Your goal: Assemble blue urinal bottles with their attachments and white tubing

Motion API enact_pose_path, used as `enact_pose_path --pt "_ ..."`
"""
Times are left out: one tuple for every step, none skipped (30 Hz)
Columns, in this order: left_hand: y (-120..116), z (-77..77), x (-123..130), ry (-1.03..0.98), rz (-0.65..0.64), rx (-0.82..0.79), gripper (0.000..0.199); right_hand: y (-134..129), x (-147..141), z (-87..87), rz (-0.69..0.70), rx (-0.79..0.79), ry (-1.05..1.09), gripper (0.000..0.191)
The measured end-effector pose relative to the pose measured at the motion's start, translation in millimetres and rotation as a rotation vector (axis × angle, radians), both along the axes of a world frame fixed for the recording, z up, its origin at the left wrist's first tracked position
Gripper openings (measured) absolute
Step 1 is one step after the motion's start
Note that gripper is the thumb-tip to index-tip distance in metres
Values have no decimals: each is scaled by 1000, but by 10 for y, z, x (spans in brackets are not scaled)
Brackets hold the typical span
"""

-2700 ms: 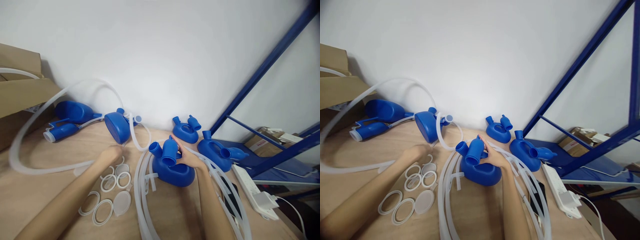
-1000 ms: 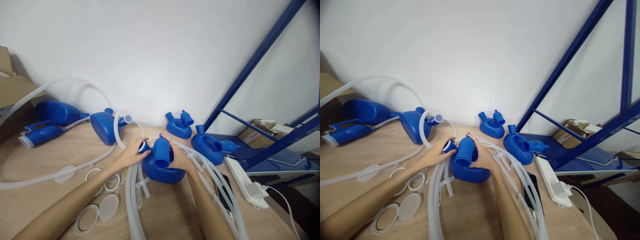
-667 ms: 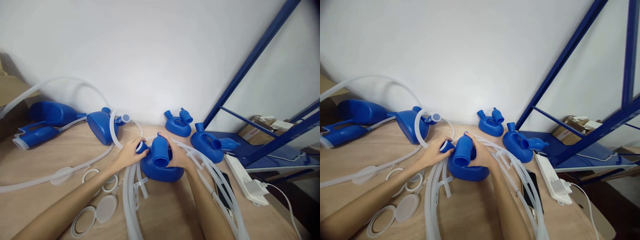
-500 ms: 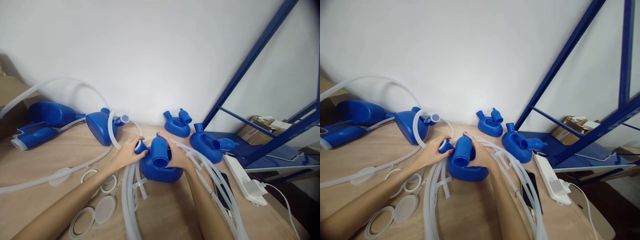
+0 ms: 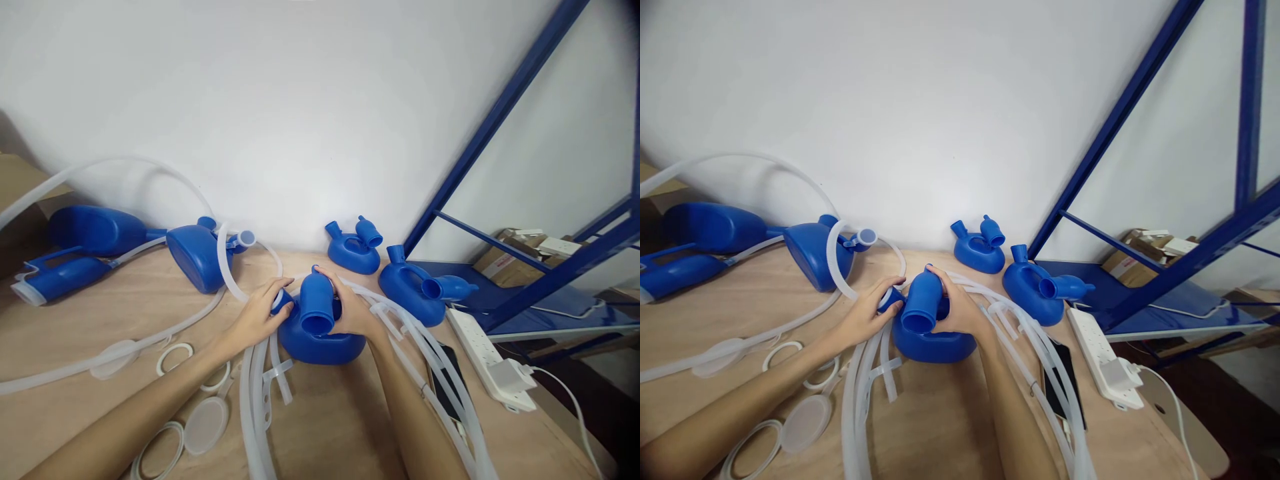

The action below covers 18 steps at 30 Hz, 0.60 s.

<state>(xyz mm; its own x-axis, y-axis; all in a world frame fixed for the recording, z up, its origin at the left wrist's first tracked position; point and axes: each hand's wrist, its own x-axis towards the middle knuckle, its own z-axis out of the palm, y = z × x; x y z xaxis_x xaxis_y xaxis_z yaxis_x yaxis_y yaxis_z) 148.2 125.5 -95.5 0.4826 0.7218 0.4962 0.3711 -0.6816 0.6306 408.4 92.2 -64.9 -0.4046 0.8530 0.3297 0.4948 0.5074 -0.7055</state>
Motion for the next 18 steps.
enact_pose_path --pt "7 -8 -4 -1 -16 5 45 7 2 3 7 -5 7 120" --pt "16 -12 -10 1 -37 9 47 14 3 8 14 -11 9 119" --pt "28 -14 -17 3 -61 12 47 20 3 12 19 -15 8 118" --pt "41 -17 -24 1 -84 17 48 25 3 17 24 -19 5 118" --pt "53 -21 -31 -5 -104 25 48 28 2 21 28 -21 2 117" --pt "65 -27 -38 -14 -120 35 48 29 1 25 30 -23 1 117" --pt "74 -36 -43 -23 -132 45 48 29 -1 29 29 -26 1 117" --pt "80 -45 -48 -30 -141 52 49 28 -2 31 26 -30 2 116" --pt "84 -53 -51 -33 -147 57 49 26 -2 32 24 -33 2 116" --pt "85 -61 -53 -34 -152 59 50 23 -3 30 23 -34 2 116" --pt "85 -67 -54 -32 -156 61 50 20 -3 27 23 -32 -1 116" --pt "86 -71 -56 -28 -159 63 51 18 -4 21 22 -27 -8 115" --pt "88 -73 -60 -23 -162 66 51 17 -6 12 18 -19 -18 115" --pt "94 -74 -66 -16 -167 68 53 17 -9 2 9 -9 -31 114" --pt "102 -73 -75 -3 -170 67 55 19 -14 -9 -5 2 -43 114" --pt "112 -67 -88 17 -172 62 59 22 -20 -20 -20 13 -51 113" --pt "121 -54 -106 51 -175 52 64 26 -27 -28 -32 23 -56 114" --pt "125 -30 -130 99 -177 38 69 31 -34 -33 -41 34 -53 115"
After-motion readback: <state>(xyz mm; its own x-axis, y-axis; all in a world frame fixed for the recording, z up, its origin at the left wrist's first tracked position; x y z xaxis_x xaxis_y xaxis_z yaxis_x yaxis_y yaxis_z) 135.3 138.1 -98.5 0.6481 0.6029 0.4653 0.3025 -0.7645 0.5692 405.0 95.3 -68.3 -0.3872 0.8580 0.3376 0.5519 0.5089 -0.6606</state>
